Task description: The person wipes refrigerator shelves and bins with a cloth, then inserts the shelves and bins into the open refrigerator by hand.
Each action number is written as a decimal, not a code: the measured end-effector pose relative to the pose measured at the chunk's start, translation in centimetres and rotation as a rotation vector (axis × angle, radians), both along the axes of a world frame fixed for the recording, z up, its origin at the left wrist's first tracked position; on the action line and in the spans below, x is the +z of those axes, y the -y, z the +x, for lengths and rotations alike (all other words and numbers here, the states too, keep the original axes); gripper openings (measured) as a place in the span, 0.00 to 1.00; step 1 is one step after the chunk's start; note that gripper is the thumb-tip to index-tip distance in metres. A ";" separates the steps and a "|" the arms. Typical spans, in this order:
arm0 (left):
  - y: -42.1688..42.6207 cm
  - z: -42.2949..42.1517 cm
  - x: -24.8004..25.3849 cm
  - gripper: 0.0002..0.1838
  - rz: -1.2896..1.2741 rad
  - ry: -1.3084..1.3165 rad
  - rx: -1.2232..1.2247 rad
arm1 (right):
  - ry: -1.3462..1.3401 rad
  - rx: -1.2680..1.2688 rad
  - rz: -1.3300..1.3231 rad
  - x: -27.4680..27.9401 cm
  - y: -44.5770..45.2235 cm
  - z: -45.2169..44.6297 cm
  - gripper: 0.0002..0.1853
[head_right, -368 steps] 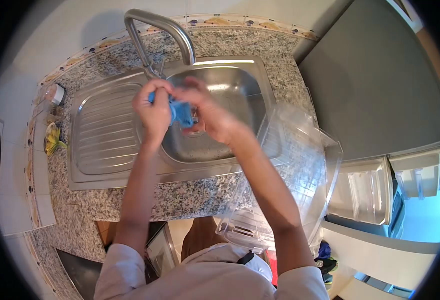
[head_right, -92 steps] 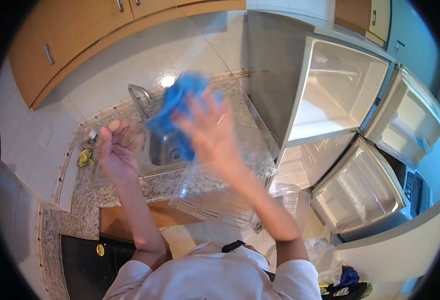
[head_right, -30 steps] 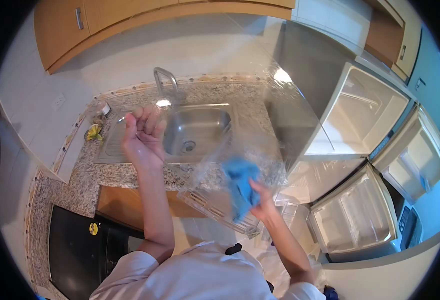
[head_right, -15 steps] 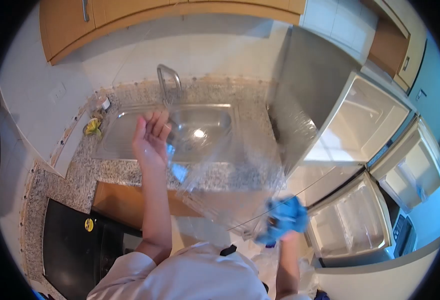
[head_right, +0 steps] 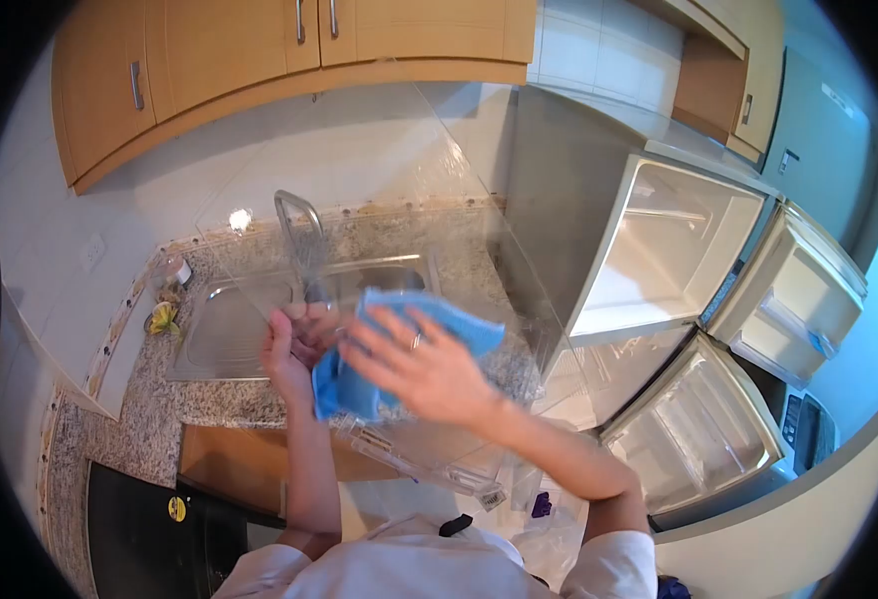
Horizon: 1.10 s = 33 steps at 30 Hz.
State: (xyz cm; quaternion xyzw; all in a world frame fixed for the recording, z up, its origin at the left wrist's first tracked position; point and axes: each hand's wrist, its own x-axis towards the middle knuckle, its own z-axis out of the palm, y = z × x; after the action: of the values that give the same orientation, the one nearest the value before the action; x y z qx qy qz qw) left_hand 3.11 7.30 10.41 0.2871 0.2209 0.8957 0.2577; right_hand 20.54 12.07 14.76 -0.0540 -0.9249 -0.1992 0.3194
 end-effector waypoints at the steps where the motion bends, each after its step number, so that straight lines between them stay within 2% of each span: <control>1: -0.3 -0.3 -0.5 0.15 0.035 -0.035 0.007 | -0.015 -0.027 0.013 2.3 -1.3 -0.2 0.27; 3: 0.7 0.5 0.3 0.15 0.093 0.017 -0.087 | -0.327 -0.101 0.032 8.1 -5.3 -0.4 0.27; 5: 1.1 1.2 0.6 0.15 0.008 0.022 -0.085 | -0.760 0.008 -0.092 12.2 -8.2 -2.0 0.24; 6: 1.1 1.4 0.5 0.15 0.010 0.016 -0.091 | -0.766 0.004 -0.088 12.2 -7.5 -2.8 0.24; 8: 0.7 1.7 0.4 0.15 -0.001 -0.012 -0.114 | -0.597 -0.124 0.166 11.7 -5.0 -5.8 0.21; 10: -0.9 0.4 -1.4 0.15 0.074 -0.031 -0.057 | -0.287 0.248 -0.289 8.5 -2.4 -9.6 0.19; 13: -1.4 -0.2 -3.2 0.15 0.170 -0.036 -0.002 | -0.161 0.517 -0.459 6.2 0.7 -10.2 0.24; 15: -0.8 0.0 -2.4 0.15 0.199 -0.029 -0.012 | -0.132 0.243 0.175 7.4 -1.5 -10.6 0.25; 17: 1.1 1.2 0.3 0.15 0.004 -0.259 -0.145 | -0.258 0.083 0.286 12.6 -1.6 -6.4 0.22; 18: 1.4 1.2 0.4 0.15 0.005 -0.259 -0.147 | -0.366 -0.014 0.297 14.5 -2.3 -4.6 0.20; 20: 1.9 1.1 0.1 0.16 -0.001 -0.214 -0.166 | -0.556 -0.204 0.105 16.1 -6.0 -1.2 0.17; 22: 1.9 0.7 -0.4 0.16 -0.014 -0.173 -0.156 | -0.831 -0.074 -0.883 17.7 -8.3 3.3 0.20; 23: 1.8 0.5 -0.5 0.17 -0.021 -0.134 -0.140 | -0.851 0.285 -1.198 17.3 -9.2 4.9 0.21; 25: 1.7 0.1 -0.4 0.17 -0.019 -0.136 -0.144 | -0.729 0.520 -1.776 16.4 -9.5 6.7 0.20; 27: 1.4 0.3 -0.2 0.17 -0.024 -0.145 -0.156 | -0.559 0.758 -1.875 14.3 -9.2 6.2 0.21; 28: 1.3 0.5 -0.1 0.17 -0.026 -0.159 -0.148 | -0.695 0.479 -1.724 14.3 -6.4 5.3 0.23; 31: 1.4 0.4 -0.5 0.17 -0.036 -0.201 -0.151 | -0.645 0.477 -1.578 12.7 -6.3 4.7 0.25; 33: 1.7 0.5 -0.7 0.16 -0.049 -0.220 -0.157 | -0.661 0.437 -1.649 10.6 -5.7 5.8 0.24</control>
State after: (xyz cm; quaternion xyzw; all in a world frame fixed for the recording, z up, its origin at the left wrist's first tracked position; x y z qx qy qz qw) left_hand 3.57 5.64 9.75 0.3935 0.2465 0.8303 0.3082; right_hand 26.38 17.76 25.40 -0.1429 -0.6252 0.6152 0.4586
